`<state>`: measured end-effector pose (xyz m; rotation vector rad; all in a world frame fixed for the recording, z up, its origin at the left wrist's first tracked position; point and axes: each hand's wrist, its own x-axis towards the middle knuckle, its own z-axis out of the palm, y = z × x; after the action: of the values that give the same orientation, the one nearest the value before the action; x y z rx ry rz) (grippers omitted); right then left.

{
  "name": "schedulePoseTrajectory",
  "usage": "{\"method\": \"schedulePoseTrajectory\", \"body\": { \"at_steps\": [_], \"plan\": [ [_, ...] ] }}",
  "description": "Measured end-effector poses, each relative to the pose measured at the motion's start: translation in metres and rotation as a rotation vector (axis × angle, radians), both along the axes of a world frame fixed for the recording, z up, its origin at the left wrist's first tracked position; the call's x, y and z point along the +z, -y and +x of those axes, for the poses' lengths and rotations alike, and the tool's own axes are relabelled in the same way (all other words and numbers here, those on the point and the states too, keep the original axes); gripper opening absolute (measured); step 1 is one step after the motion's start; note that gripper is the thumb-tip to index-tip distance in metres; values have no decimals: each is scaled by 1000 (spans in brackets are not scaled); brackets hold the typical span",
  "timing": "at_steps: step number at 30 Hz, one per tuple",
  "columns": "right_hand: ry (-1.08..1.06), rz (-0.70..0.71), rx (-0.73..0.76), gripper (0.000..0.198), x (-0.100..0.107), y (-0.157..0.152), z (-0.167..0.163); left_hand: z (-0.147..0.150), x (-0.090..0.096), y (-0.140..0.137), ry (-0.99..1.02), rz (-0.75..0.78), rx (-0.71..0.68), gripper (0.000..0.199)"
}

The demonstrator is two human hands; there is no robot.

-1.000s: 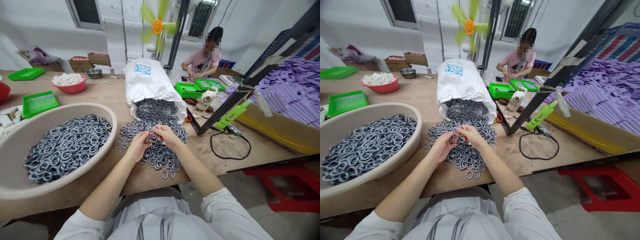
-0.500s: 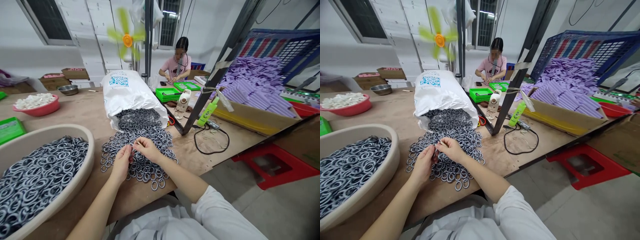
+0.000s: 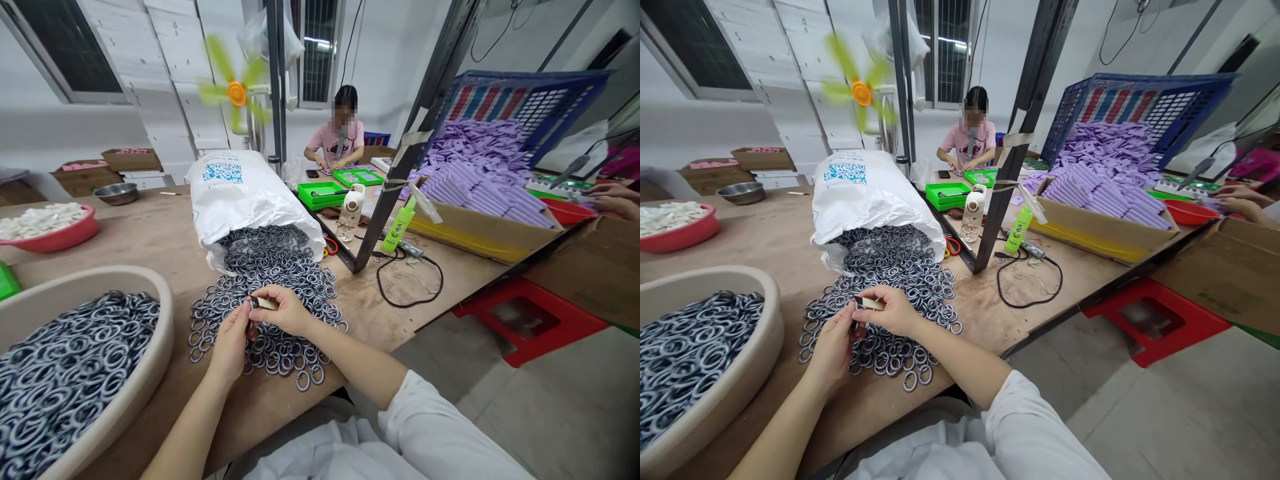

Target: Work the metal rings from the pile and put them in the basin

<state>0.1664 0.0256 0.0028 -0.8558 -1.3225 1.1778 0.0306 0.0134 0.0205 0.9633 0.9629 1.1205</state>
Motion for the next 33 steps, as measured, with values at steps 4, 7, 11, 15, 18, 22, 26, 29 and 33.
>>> {"method": "schedulePoseTrajectory", "body": {
  "at_steps": [4, 7, 11, 15, 18, 22, 26, 29, 33],
  "plan": [
    [-8, -3, -15, 47, 1, 1, -1, 1, 1, 1, -1, -15, 10, 58],
    [-2, 5, -15, 47, 3, 1, -1, 1, 0, 1, 11, -32, -3, 60],
    [9, 9, -50, 41, 2, -2, -2, 3, -1, 1, 28, -45, -48, 58],
    [21, -26, -27, 46, 3, -2, -2, 6, 1, 5, 59, -73, -47, 51],
    [80, 3, -11, 47, 6, -1, -1, 8, 1, 5, 96, -84, -48, 50],
    [123, -3, -32, 42, 8, -1, 0, 8, -2, 3, 91, -95, -67, 51],
    [37, -51, 6, 43, 5, -3, -2, 8, -2, 4, 131, -128, -87, 51],
    [36, -65, -9, 45, 1, -6, -2, 8, -1, 4, 167, -146, -111, 51],
    [188, 21, -135, 44, 3, -4, 5, 6, 2, 2, 209, -140, -120, 52]
  ]
}}
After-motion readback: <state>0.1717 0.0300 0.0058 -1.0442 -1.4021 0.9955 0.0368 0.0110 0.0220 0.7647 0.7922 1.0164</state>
